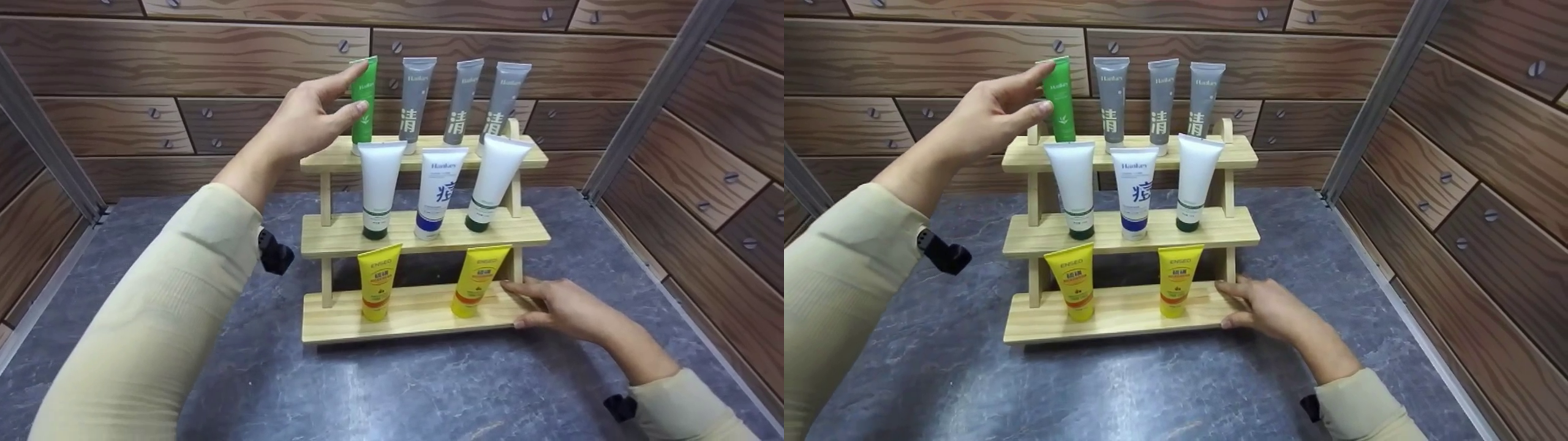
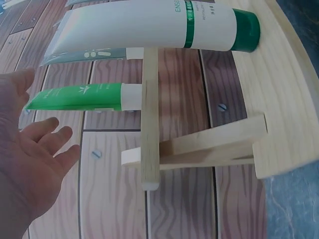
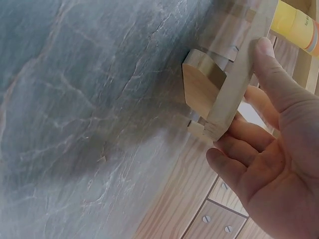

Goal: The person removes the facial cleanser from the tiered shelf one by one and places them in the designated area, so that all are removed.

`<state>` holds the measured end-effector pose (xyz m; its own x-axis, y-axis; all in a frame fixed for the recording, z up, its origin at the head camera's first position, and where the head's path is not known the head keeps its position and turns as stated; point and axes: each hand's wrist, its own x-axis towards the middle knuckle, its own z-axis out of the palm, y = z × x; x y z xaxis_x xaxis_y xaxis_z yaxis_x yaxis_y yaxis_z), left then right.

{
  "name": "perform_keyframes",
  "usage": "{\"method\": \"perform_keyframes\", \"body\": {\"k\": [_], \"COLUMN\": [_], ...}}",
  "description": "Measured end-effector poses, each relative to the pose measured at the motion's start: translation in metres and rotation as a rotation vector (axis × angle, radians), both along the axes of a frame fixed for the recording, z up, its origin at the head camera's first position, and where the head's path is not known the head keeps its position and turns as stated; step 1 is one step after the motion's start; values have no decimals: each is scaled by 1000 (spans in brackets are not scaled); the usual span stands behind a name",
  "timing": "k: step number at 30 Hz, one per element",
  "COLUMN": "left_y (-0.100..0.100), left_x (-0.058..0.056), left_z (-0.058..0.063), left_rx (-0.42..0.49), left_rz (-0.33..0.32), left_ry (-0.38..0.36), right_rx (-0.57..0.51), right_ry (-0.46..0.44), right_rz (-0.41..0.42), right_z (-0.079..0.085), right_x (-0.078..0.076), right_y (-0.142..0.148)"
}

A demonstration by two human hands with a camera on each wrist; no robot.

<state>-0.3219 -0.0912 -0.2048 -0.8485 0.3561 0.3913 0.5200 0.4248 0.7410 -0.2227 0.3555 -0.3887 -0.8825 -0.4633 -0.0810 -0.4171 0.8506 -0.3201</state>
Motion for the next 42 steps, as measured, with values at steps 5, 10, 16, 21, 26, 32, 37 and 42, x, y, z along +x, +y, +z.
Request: {"method": "perform_keyframes", "body": {"k": [5,10,16,21,26,32,37,42], "left_y": [6,9,9,0,-24,-64,-98,-125], "left_x": [-6,-11,-12,-8,1,16,31,39], "left_z": [-2,-4,-5,-6,-3,-7,-21,-42], "left_rx": [82,144,192,273,361,390,361,343], "left_rz": [-35,-2,150,190,231,261,295,330], "left_ry": [-29,-36,56,88,56,51,13,5], "right_rx": [-9,-18,-9,1,6,-9,-14,-10], "right_ry": [15,19,15,3,-6,1,34,26], "right_rz": [15,18,7,-5,-22,-16,14,11], "right_z": [-1,-1,0,0,0,-2,-4,-3], "right_x": [1,1,2,3,2,3,3,2], "right_y": [1,1,0,-1,-1,0,2,1]}}
